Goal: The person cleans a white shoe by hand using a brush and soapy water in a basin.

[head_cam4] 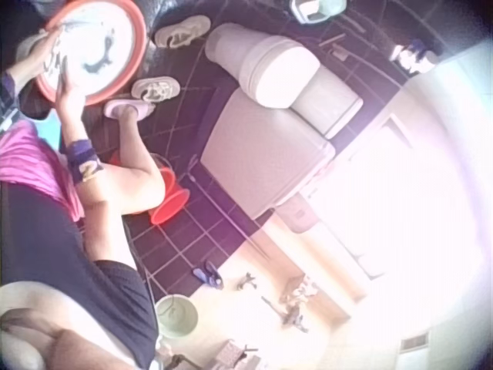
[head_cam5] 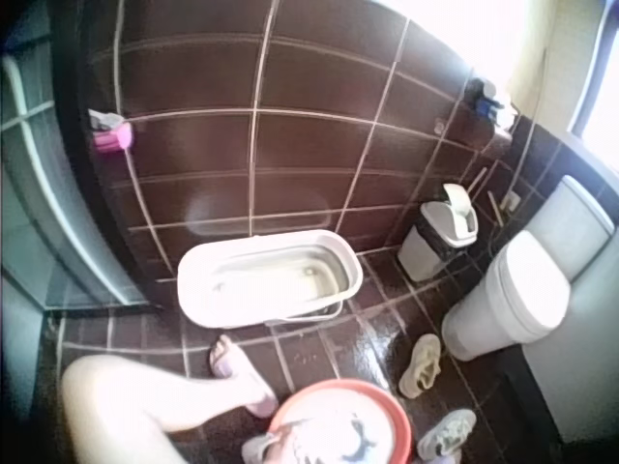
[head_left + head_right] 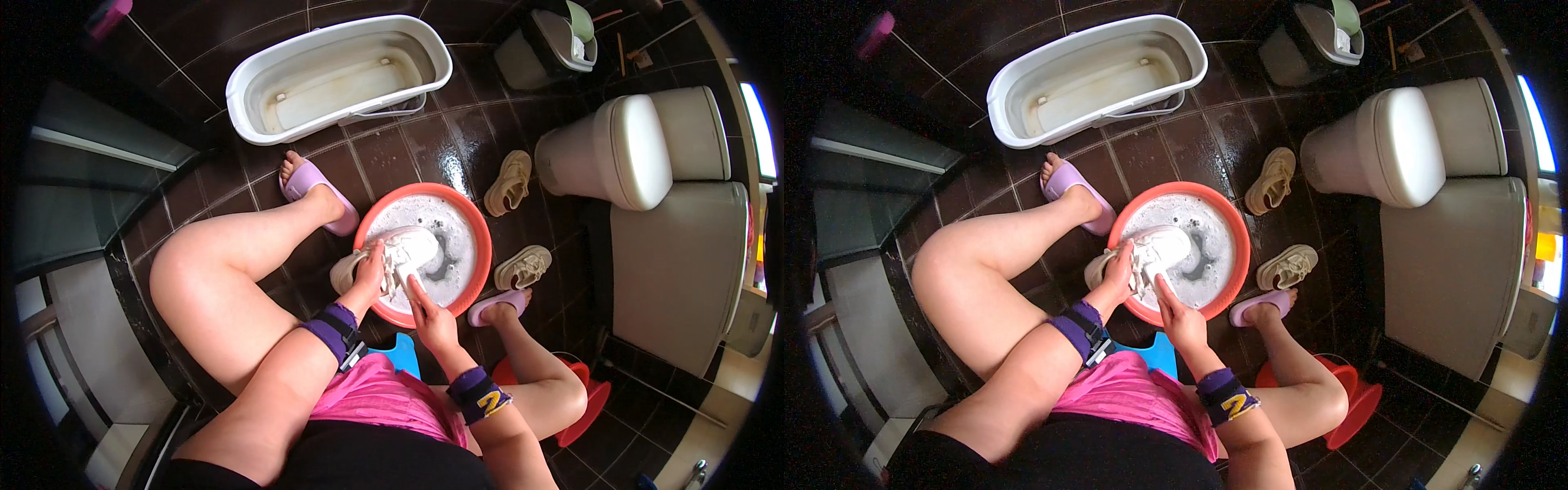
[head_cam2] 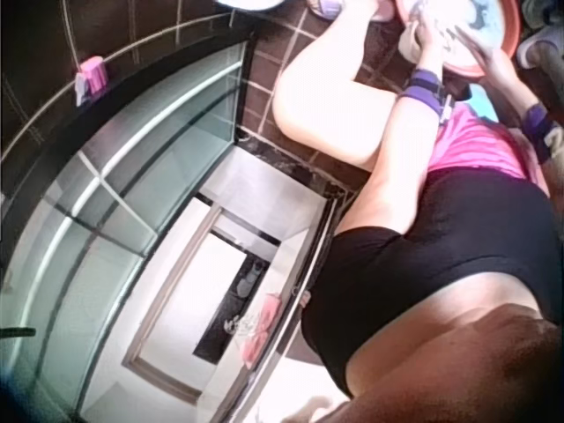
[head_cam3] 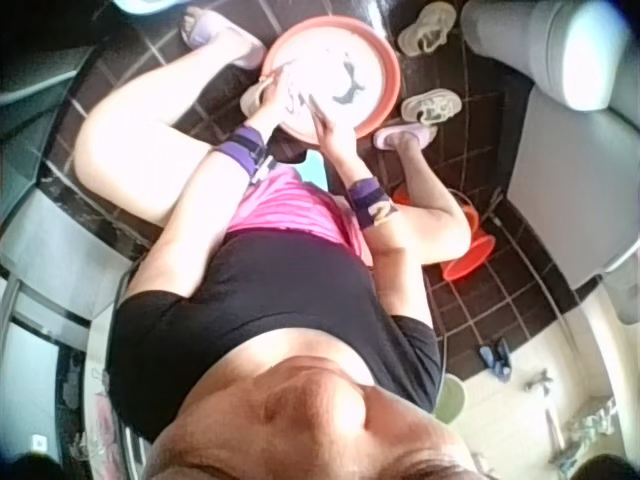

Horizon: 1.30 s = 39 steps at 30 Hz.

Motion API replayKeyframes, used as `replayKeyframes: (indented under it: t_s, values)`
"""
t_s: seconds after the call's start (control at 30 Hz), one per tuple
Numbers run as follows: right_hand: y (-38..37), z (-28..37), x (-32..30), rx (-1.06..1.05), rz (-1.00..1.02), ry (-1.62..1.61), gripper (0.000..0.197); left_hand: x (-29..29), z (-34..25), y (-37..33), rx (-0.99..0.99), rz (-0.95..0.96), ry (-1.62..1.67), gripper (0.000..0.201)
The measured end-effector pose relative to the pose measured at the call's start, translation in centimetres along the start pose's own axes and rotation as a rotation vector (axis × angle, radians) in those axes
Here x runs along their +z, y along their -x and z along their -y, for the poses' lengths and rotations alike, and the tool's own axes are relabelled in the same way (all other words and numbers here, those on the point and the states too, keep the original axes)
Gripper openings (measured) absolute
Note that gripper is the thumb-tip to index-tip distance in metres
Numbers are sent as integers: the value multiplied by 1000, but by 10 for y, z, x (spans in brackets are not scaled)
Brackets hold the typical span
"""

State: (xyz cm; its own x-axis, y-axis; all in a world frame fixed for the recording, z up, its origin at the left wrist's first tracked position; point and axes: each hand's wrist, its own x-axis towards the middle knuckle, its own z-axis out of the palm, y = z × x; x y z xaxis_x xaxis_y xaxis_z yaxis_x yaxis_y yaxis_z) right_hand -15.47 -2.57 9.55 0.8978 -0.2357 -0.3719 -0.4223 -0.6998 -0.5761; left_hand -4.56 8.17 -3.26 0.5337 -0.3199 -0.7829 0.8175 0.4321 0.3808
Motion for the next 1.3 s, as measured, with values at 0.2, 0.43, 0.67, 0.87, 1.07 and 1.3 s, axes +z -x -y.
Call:
replayKeyframes:
  t_s: [0.2, 0.43, 0.67, 0.87, 1.07, 1.3]
  values:
    - [-73, 36, 2, 82, -79, 52, 49, 27, -9, 27, -36, -60, -268, 48]
    - [3, 5, -1, 66, -76, 3, 46, 1, 5, -2, -39, 12, 44, 34]
    - [-71, 19, -2, 81, -125, 32, 49, 2, 6, -7, -31, -20, -40, 35]
    - [-11, -17, 0, 57, -78, -90, 48, -6, 9, -16, -45, 31, 16, 37]
    - [-69, 21, -6, 117, -49, -43, 49, -2, 2, -7, -1, -10, -47, 38]
    - [-16, -22, -2, -33, -132, -203, 50, 12, -8, 9, -19, 32, 58, 35]
